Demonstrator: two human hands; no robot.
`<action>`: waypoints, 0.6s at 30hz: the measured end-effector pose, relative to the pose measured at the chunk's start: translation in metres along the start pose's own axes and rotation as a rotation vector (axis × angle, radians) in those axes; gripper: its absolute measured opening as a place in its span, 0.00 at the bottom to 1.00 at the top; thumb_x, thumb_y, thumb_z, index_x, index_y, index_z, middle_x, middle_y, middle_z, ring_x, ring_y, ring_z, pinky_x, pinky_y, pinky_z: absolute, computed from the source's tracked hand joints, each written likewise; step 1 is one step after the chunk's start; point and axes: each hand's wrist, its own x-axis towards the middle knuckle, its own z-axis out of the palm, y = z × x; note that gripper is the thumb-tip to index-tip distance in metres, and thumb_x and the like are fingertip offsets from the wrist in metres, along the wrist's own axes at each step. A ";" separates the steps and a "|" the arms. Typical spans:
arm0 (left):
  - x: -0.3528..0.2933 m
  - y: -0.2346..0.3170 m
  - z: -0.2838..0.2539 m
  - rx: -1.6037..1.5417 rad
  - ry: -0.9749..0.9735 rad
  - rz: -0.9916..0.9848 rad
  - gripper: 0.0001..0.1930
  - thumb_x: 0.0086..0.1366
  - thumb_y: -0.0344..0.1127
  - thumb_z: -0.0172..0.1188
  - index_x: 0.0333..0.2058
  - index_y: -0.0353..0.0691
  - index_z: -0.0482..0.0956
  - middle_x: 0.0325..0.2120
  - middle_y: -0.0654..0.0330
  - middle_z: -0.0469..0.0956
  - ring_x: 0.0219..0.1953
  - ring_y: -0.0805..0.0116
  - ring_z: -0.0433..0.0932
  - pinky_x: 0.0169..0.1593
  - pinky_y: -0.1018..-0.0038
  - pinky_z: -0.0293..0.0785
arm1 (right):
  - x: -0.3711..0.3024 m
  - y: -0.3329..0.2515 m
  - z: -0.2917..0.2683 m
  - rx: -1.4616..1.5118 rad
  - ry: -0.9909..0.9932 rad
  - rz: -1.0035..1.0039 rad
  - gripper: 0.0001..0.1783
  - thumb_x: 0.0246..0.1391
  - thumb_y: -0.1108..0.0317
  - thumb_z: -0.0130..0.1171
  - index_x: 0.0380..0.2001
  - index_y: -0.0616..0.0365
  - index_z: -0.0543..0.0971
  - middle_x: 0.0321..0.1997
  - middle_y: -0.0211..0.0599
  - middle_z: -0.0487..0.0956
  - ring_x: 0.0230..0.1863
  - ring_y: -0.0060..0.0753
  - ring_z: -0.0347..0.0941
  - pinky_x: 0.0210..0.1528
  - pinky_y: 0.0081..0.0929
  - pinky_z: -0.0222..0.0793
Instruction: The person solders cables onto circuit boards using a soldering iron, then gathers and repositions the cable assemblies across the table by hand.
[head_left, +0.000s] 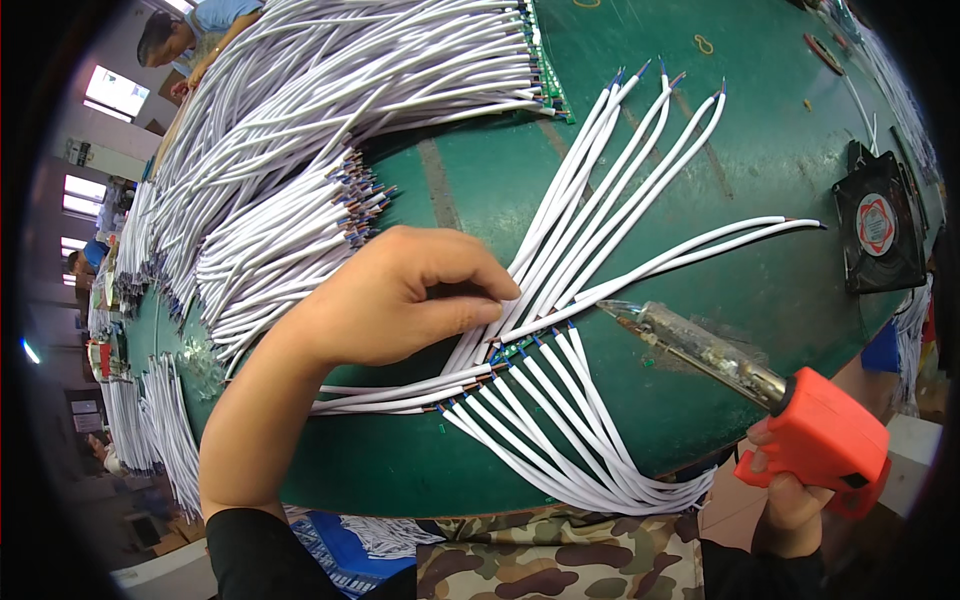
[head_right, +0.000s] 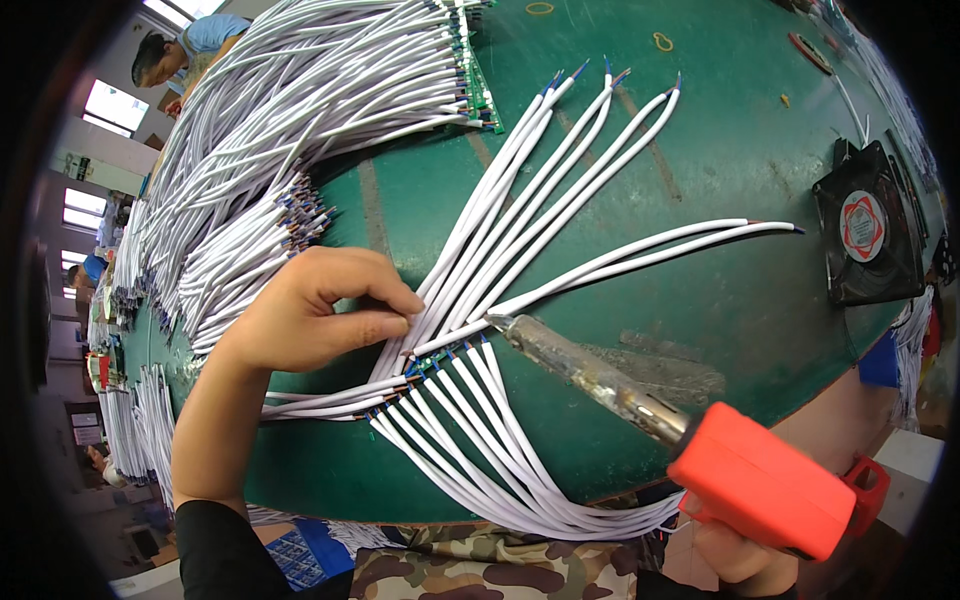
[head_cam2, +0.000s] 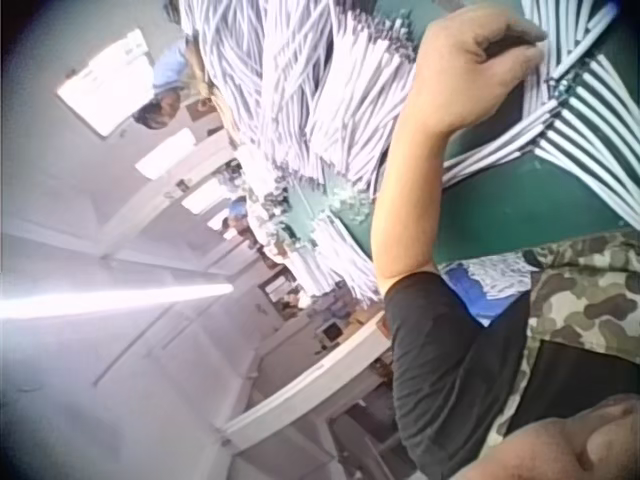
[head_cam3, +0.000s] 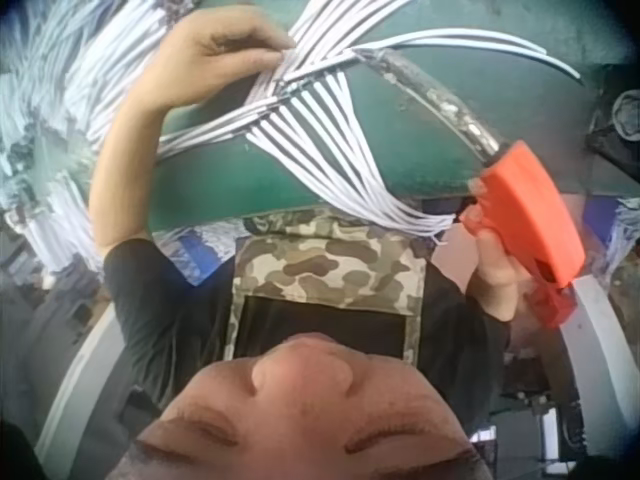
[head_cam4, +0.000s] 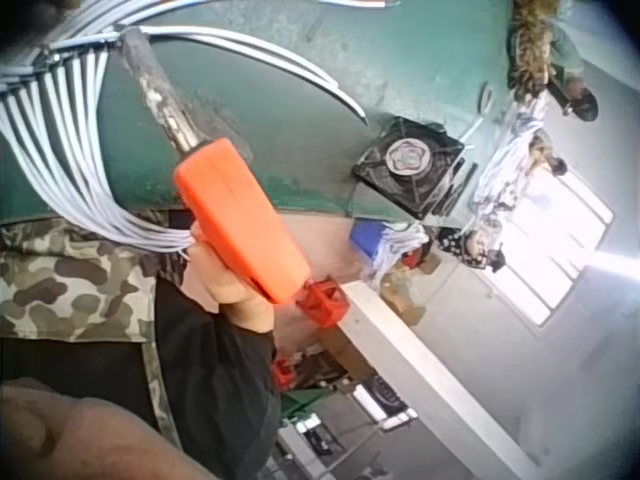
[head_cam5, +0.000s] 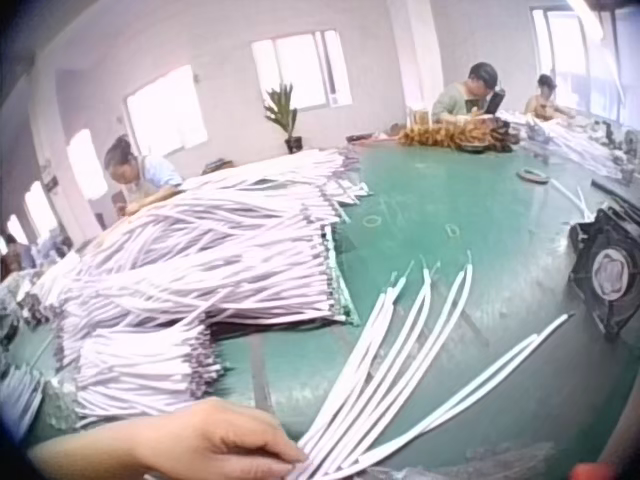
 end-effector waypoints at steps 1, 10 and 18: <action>-0.002 0.001 0.000 0.004 -0.005 -0.005 0.08 0.58 0.25 0.67 0.37 0.33 0.83 0.31 0.56 0.82 0.34 0.67 0.80 0.40 0.74 0.74 | 0.001 -0.001 0.002 0.008 0.002 0.002 0.38 0.57 0.40 0.62 0.49 0.70 0.75 0.41 0.44 0.81 0.30 0.23 0.75 0.35 0.24 0.71; 0.010 0.016 0.021 0.129 0.085 0.030 0.12 0.56 0.29 0.70 0.39 0.34 0.82 0.30 0.57 0.80 0.32 0.65 0.78 0.35 0.72 0.73 | 0.011 -0.013 0.003 0.237 0.066 0.103 0.40 0.55 0.41 0.64 0.51 0.71 0.72 0.41 0.44 0.80 0.28 0.22 0.74 0.33 0.22 0.70; 0.018 0.023 0.038 0.278 0.147 0.037 0.16 0.58 0.26 0.65 0.46 0.37 0.78 0.27 0.60 0.77 0.26 0.67 0.77 0.29 0.74 0.73 | 0.011 -0.016 0.000 0.221 0.086 0.062 0.37 0.57 0.45 0.63 0.52 0.71 0.71 0.41 0.46 0.80 0.28 0.21 0.73 0.33 0.21 0.69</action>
